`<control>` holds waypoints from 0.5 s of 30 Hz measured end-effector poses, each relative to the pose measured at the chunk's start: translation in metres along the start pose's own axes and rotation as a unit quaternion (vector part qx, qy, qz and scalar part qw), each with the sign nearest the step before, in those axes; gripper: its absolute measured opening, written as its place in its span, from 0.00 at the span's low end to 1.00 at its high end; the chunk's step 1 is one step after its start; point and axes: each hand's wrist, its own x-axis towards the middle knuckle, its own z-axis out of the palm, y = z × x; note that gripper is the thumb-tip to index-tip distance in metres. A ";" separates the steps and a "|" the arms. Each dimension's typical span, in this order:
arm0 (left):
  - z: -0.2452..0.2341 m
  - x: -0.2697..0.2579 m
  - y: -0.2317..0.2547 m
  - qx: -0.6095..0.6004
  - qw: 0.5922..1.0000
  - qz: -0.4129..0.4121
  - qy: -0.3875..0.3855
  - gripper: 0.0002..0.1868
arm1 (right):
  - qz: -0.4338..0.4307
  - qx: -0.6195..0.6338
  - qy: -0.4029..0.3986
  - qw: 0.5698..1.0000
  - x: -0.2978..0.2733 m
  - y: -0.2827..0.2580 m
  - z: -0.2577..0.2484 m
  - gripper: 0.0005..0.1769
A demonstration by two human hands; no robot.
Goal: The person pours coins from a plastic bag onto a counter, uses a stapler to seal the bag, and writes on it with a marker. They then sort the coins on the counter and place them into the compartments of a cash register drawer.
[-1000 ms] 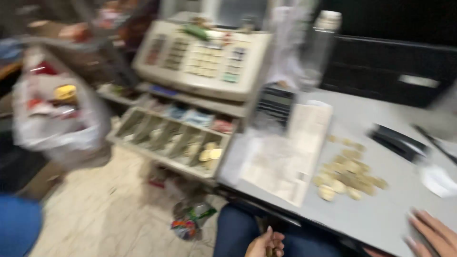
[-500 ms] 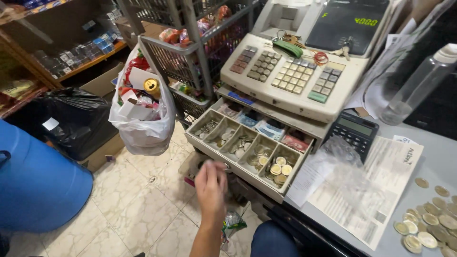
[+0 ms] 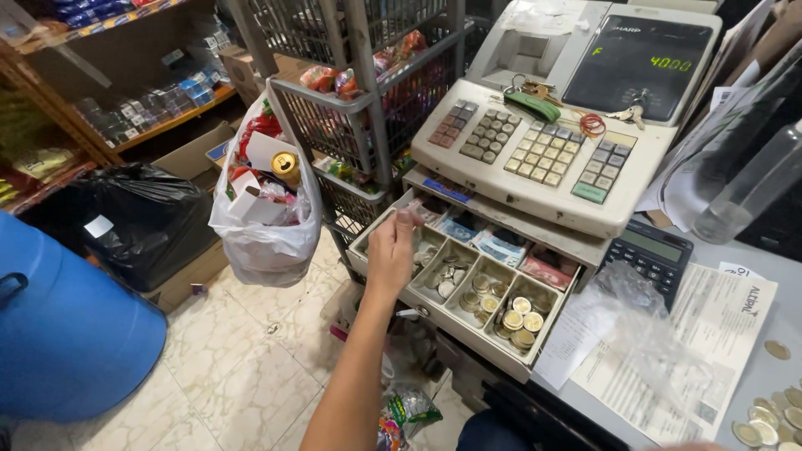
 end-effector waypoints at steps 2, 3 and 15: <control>0.000 0.000 -0.006 -0.013 1.000 -0.010 -0.003 0.36 | -0.003 0.018 -0.008 1.000 0.073 -0.085 0.028 0.16; 0.003 0.000 -0.012 0.014 1.000 -0.011 -0.025 0.33 | -0.006 0.027 -0.012 1.000 0.106 -0.116 0.049 0.16; -0.031 0.020 0.003 0.374 0.882 0.071 -0.278 0.11 | -0.059 0.000 -0.128 0.990 0.283 -0.157 0.150 0.12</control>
